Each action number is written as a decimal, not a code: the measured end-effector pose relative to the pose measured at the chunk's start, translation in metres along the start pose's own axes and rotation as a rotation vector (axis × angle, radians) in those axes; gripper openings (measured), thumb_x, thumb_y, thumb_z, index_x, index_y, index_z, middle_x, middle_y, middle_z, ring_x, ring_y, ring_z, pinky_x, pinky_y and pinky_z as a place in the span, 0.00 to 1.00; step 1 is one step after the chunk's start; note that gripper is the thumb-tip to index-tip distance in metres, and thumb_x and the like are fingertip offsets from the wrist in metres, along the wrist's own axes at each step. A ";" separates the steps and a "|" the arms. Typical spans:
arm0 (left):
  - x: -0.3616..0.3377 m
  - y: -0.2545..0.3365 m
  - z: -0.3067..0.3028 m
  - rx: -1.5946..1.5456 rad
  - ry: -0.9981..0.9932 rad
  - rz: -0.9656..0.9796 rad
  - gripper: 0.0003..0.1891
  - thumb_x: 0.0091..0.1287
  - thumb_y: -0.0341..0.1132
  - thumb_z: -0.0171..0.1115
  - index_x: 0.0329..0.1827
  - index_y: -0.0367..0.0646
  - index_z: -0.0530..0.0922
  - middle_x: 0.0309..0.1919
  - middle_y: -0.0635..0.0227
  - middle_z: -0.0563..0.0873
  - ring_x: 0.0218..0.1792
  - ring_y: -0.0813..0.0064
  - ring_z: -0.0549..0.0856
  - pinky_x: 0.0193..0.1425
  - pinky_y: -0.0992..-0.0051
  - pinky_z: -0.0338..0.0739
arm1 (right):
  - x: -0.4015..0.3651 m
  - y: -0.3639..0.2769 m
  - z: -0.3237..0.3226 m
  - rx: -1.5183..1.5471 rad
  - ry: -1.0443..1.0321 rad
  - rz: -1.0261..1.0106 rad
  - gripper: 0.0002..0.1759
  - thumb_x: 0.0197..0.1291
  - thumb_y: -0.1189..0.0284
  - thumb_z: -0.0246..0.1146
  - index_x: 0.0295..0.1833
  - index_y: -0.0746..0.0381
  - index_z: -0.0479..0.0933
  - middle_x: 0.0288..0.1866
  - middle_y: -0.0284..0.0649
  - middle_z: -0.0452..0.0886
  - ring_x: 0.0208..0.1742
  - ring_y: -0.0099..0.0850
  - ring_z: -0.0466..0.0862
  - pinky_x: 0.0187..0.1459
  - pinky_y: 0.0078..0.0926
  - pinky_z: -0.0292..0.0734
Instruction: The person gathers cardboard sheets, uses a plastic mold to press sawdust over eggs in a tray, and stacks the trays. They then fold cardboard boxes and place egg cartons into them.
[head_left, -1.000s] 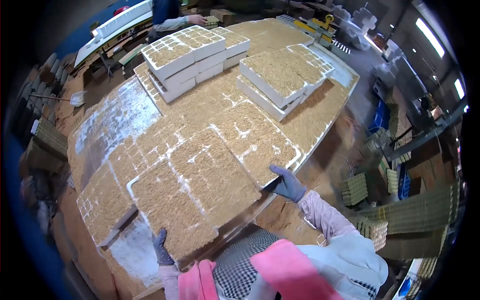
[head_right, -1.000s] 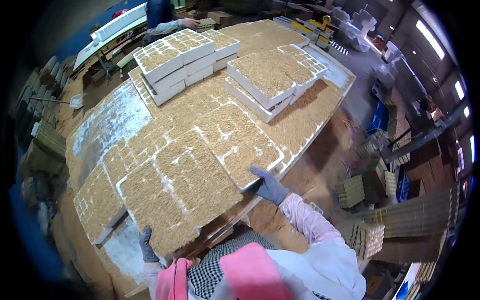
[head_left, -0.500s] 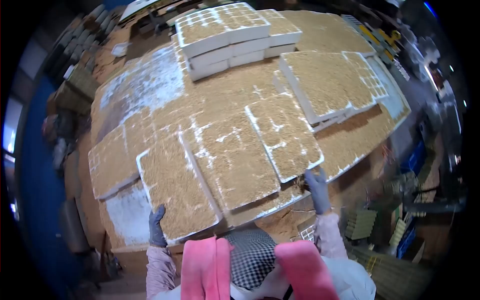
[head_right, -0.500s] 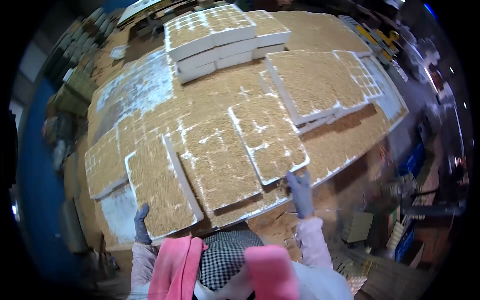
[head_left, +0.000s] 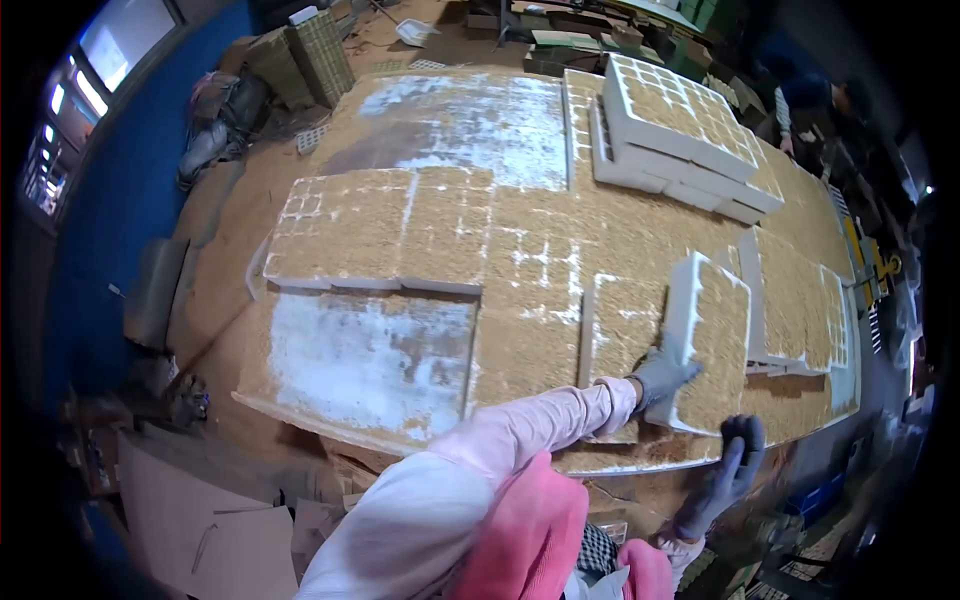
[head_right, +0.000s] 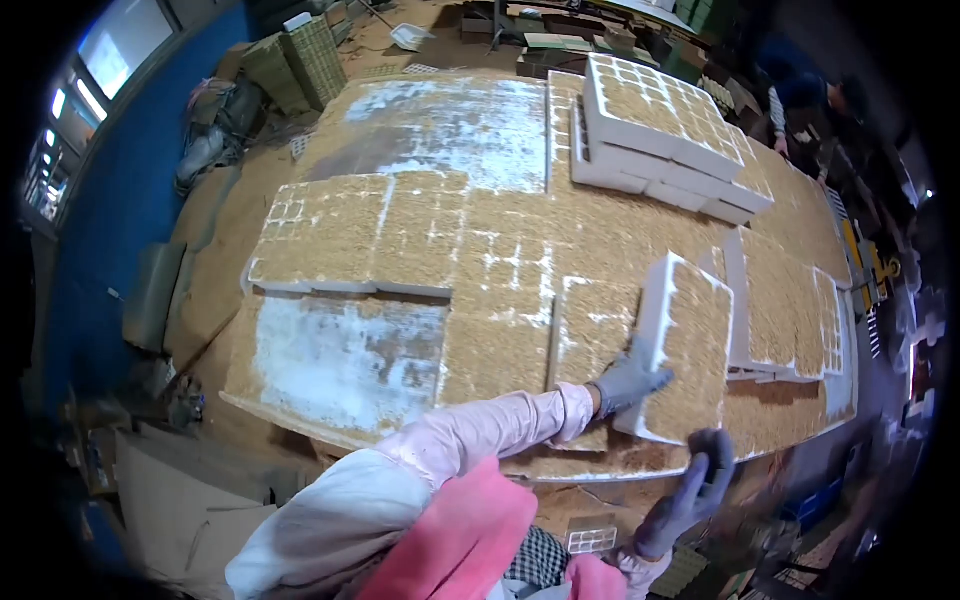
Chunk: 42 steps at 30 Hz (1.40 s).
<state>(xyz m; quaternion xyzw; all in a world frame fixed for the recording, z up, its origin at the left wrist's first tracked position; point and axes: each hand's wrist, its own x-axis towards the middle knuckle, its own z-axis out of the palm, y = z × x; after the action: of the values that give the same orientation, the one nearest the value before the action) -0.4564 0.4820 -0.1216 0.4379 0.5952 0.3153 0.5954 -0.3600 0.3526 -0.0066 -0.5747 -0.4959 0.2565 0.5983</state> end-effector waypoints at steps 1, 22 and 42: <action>0.000 0.000 -0.022 0.153 -0.188 0.207 0.36 0.63 0.52 0.58 0.67 0.37 0.60 0.64 0.46 0.66 0.65 0.54 0.66 0.68 0.64 0.60 | -0.013 0.000 0.017 0.027 -0.118 0.042 0.19 0.66 0.72 0.51 0.58 0.71 0.68 0.50 0.43 0.75 0.49 0.31 0.75 0.53 0.28 0.69; -0.155 -0.286 -0.680 -0.316 0.707 0.100 0.25 0.64 0.36 0.60 0.61 0.37 0.65 0.55 0.63 0.72 0.48 0.77 0.71 0.52 0.78 0.68 | -0.118 0.185 0.441 0.115 -0.429 0.885 0.21 0.62 0.68 0.62 0.57 0.68 0.71 0.51 0.40 0.78 0.47 0.27 0.77 0.48 0.26 0.74; -0.133 -0.342 -0.733 -0.738 0.232 0.026 0.33 0.65 0.43 0.57 0.69 0.38 0.58 0.62 0.55 0.71 0.56 0.60 0.76 0.59 0.62 0.74 | -0.123 0.176 0.435 -0.203 -0.712 -0.316 0.22 0.51 0.66 0.67 0.52 0.61 0.72 0.40 0.47 0.79 0.41 0.40 0.80 0.45 0.34 0.75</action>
<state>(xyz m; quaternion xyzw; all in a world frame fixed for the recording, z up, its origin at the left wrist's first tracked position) -1.2404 0.3268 -0.3027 0.1634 0.4994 0.5633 0.6376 -0.7466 0.4697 -0.2760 -0.4228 -0.7773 0.2941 0.3613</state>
